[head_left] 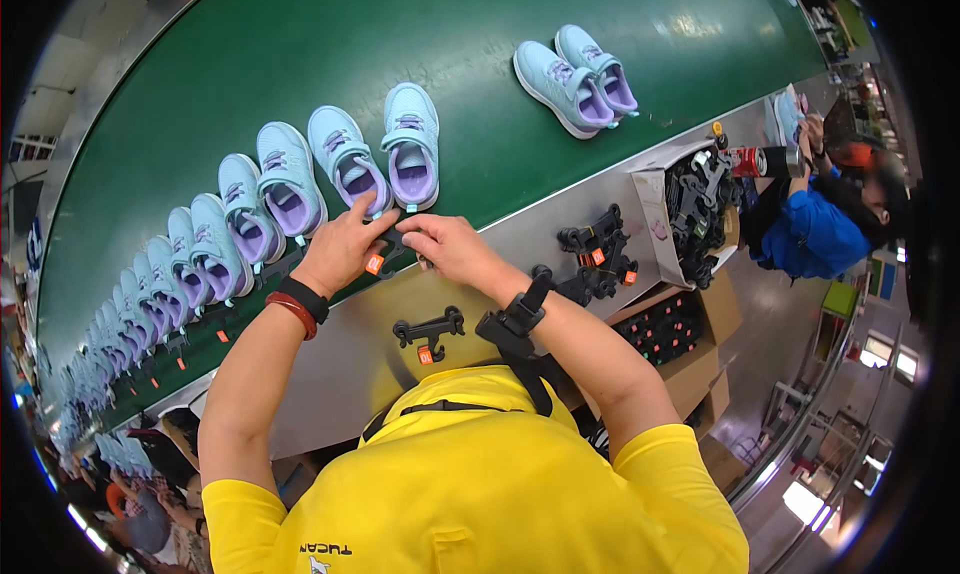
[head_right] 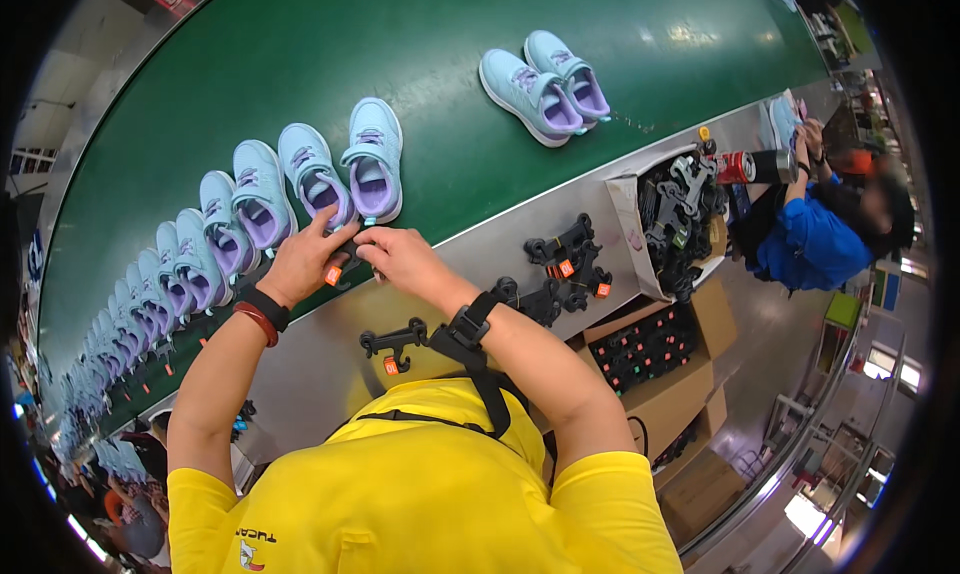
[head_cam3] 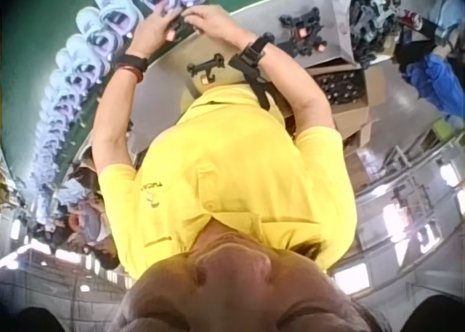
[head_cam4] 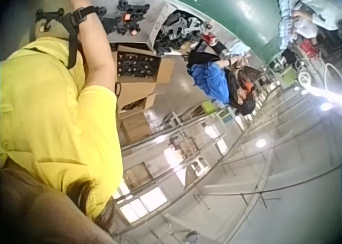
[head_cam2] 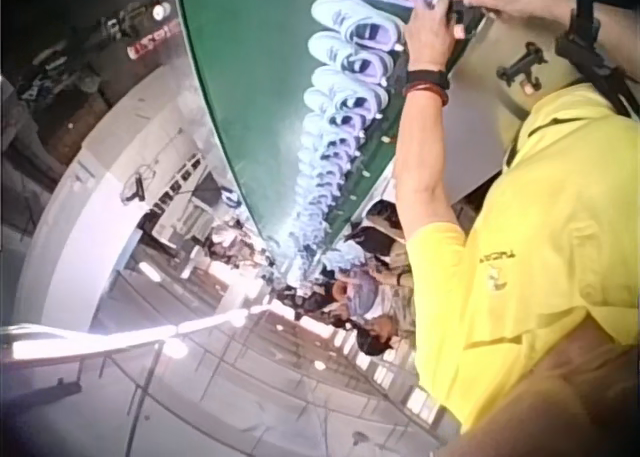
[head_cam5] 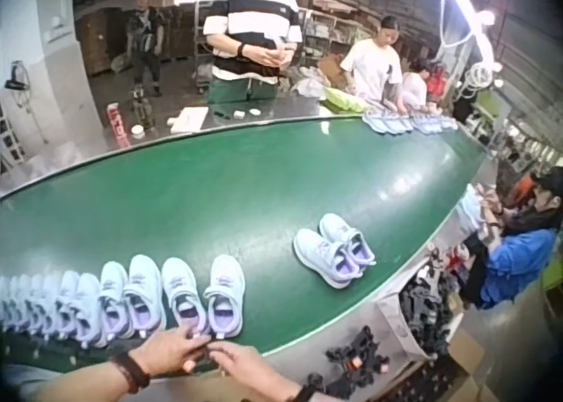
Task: The person attaches plastic security tags to pairs of light blue sneakers moving along a green conveyor belt. They pick up tags from a nearby box and clip them onto the shoes' tongues or laces, then push the shoes forward. The person also briefly handles a cardboard box at the end of the clip.
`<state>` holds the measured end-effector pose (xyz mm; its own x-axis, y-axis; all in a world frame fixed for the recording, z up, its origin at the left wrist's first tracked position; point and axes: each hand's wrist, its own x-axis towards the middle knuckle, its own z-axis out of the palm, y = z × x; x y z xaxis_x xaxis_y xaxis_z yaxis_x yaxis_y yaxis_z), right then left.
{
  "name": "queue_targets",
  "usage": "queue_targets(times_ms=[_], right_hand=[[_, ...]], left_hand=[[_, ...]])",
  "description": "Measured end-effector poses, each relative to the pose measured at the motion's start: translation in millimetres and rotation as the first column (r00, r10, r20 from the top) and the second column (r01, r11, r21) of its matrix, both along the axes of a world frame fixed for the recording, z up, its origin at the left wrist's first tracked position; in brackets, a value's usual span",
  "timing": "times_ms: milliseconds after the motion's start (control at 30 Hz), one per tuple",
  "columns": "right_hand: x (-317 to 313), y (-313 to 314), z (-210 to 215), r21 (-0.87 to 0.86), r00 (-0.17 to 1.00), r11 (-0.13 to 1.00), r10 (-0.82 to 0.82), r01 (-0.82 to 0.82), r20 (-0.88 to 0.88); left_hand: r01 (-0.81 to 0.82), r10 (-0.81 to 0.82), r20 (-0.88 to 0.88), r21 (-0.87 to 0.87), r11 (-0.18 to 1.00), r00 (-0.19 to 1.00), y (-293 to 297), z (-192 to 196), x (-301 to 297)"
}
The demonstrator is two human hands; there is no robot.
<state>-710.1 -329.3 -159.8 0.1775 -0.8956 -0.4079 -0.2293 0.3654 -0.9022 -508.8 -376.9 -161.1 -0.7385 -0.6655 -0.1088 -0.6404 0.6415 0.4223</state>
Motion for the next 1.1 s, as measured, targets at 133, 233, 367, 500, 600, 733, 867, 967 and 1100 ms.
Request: queue_targets(times_ms=[133,233,367,500,600,733,867,967,1100], right_hand=[[-12.3,-33.9,-0.4,-0.608,0.916,0.771,-0.085,-0.189,-0.393],[-29.2,-46.0,-15.1,-0.439,0.757,0.717,0.189,-0.542,-0.625],[-26.5,-57.7,-20.0,-0.414,0.600,0.545,0.218,-0.729,-0.770],[-30.4,-60.5,-11.4,-0.404,0.511,0.437,0.156,-0.803,-0.846],[-25.8,-61.8,-5.3,-0.401,0.485,0.395,0.138,-0.826,-0.863],[-14.6,-62.9,-6.0,-0.396,0.469,0.363,0.138,-0.843,-0.872],[-7.0,-64.0,-14.4,-0.354,0.414,0.343,0.119,-0.870,-0.902],[-0.1,-68.8,-14.6,-0.383,0.443,0.387,0.078,-0.839,-0.893],[9.6,-72.9,-14.1,-0.401,0.451,0.436,0.012,-0.806,-0.893]], left_hand=[[-0.144,0.144,-0.017,0.004,0.990,0.989,8.1,-13.8,9.1],[-0.225,0.211,0.111,0.137,0.965,0.971,15.8,0.0,5.3],[-0.335,0.339,0.010,0.179,0.925,0.941,24.0,-7.2,13.2],[-0.369,0.373,0.018,0.191,0.909,0.928,26.0,-8.8,11.4],[-0.393,0.394,0.034,0.201,0.897,0.918,26.5,-4.9,9.2],[-0.397,0.400,0.024,0.187,0.898,0.916,27.9,-10.2,10.2],[-0.400,0.408,0.001,0.206,0.893,0.913,27.6,-12.7,10.0],[-0.388,0.428,-0.142,0.242,0.889,0.892,26.0,-17.0,18.3],[-0.453,0.493,-0.166,0.226,0.862,0.854,25.0,-7.9,22.4]])
